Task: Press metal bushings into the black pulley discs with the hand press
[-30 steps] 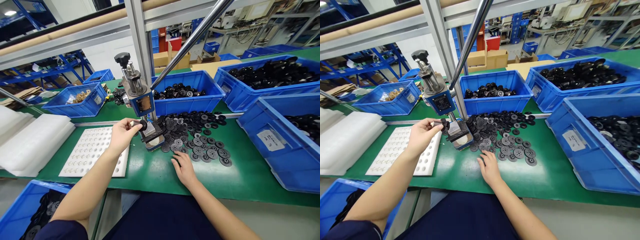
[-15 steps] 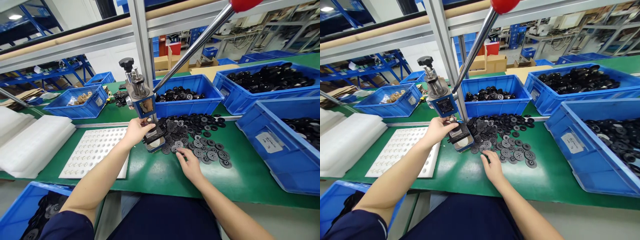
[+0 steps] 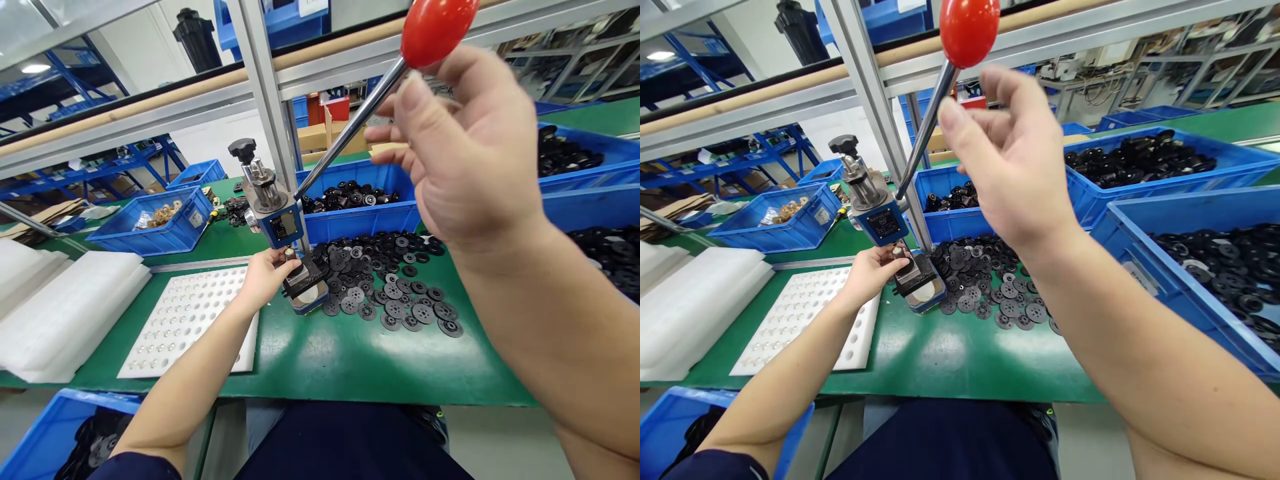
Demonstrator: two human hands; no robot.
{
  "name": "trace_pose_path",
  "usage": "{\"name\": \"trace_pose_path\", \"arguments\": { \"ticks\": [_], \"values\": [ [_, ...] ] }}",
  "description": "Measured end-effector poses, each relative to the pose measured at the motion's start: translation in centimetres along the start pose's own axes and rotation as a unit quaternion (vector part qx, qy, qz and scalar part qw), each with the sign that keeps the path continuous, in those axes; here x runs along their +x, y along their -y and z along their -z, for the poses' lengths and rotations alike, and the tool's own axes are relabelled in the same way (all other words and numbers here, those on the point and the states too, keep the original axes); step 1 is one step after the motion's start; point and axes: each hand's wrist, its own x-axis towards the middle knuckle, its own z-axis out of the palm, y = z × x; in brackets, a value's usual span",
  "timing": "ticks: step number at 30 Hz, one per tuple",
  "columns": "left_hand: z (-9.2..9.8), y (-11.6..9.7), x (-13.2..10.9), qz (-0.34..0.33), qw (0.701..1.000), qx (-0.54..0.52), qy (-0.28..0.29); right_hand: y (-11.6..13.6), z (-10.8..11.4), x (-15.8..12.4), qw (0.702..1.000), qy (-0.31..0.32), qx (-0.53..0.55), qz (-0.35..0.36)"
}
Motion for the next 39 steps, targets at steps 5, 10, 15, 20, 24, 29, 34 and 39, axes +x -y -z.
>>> {"name": "trace_pose_path", "arguments": {
  "ticks": [5, 10, 15, 20, 24, 29, 34, 39],
  "values": [
    [-0.3, 0.3, -0.4, -0.012, 1.0, -0.019, -0.013, 1.8, -1.3, 1.8, 0.998, 0.011, 0.054, 0.008],
    [-0.7, 0.3, -0.8, -0.026, 0.998, -0.038, -0.031, 1.7, -2.1, 1.1, 0.991, -0.008, 0.131, -0.039],
    [-1.0, 0.5, -0.8, -0.022, 0.998, -0.044, -0.04, 1.1, -1.4, -0.1, 0.989, -0.049, 0.131, -0.047],
    [-1.1, 1.0, -0.5, -0.021, 0.998, -0.04, -0.046, 0.0, -0.4, -1.3, 0.988, -0.049, 0.137, 0.057],
    [-1.1, 1.5, -0.7, -0.031, 0.998, -0.04, -0.047, 0.6, -0.4, -2.9, 0.994, -0.063, 0.071, 0.056],
    [-1.2, 1.5, -0.8, -0.037, 0.997, -0.029, -0.056, 1.3, -0.3, -4.3, 0.993, -0.107, 0.034, 0.045],
    [-1.2, 1.7, -0.5, -0.028, 0.998, -0.022, -0.045, 0.7, -0.4, -5.1, 0.989, -0.136, 0.037, 0.051],
    [-1.4, 1.5, -0.4, -0.023, 0.998, -0.02, -0.058, 0.6, -0.6, -5.5, 0.987, -0.151, 0.021, 0.058]
  ]
}}
